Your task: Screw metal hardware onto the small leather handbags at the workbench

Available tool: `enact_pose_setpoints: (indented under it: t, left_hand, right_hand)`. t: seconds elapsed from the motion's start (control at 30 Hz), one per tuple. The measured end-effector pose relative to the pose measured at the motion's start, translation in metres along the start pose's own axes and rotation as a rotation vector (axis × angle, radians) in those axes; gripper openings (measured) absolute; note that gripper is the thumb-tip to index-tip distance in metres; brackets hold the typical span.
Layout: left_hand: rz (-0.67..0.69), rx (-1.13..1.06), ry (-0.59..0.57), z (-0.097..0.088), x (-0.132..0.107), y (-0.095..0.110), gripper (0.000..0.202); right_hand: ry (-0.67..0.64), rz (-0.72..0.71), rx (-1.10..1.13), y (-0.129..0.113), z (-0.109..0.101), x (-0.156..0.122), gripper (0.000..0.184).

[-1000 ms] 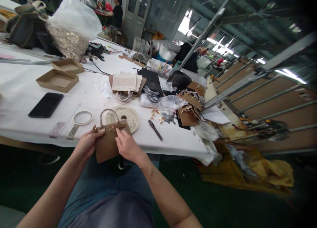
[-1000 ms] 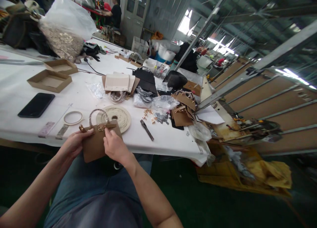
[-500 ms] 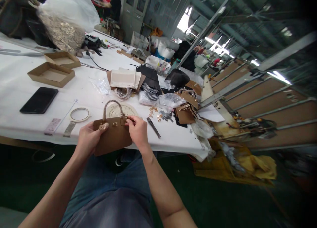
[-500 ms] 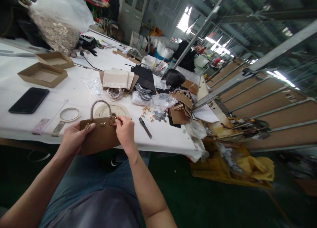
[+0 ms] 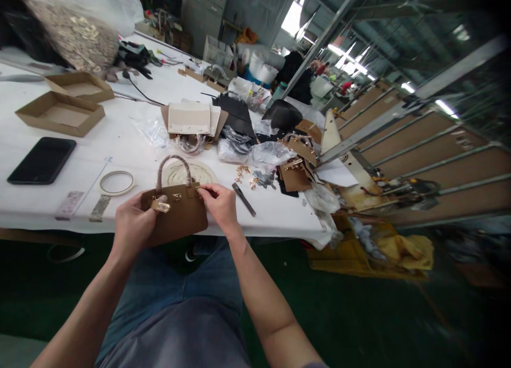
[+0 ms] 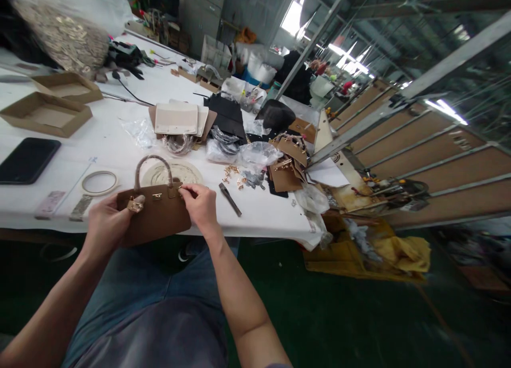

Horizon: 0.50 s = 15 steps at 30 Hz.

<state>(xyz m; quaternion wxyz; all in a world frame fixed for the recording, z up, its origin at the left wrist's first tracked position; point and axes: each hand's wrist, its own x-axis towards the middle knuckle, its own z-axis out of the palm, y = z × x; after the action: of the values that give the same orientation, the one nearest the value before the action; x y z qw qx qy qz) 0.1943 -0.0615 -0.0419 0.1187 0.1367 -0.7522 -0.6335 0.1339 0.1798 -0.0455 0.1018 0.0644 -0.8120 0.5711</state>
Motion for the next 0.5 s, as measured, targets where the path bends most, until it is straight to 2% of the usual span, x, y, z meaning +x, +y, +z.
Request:
enact_pose_setpoints:
  t: [0.1,0.27,0.5]
  left_hand:
    - [0.055,0.107,-0.008,0.0004,-0.0008,0.0022,0.034]
    - [0.090,0.124,0.022,0.0031,-0.0023,0.0011,0.034]
    - [0.129,0.117,0.016,0.0079,-0.0068,0.0078,0.033]
  right_hand:
    - [0.013,-0.032,-0.051,0.0000,-0.0021,0.0005,0.013]
    - [0.000,-0.128,-0.144,-0.0049,-0.0030,0.0012,0.010]
    - [-0.037,-0.121,-0.193,-0.0026,-0.0038,0.0022,0.011]
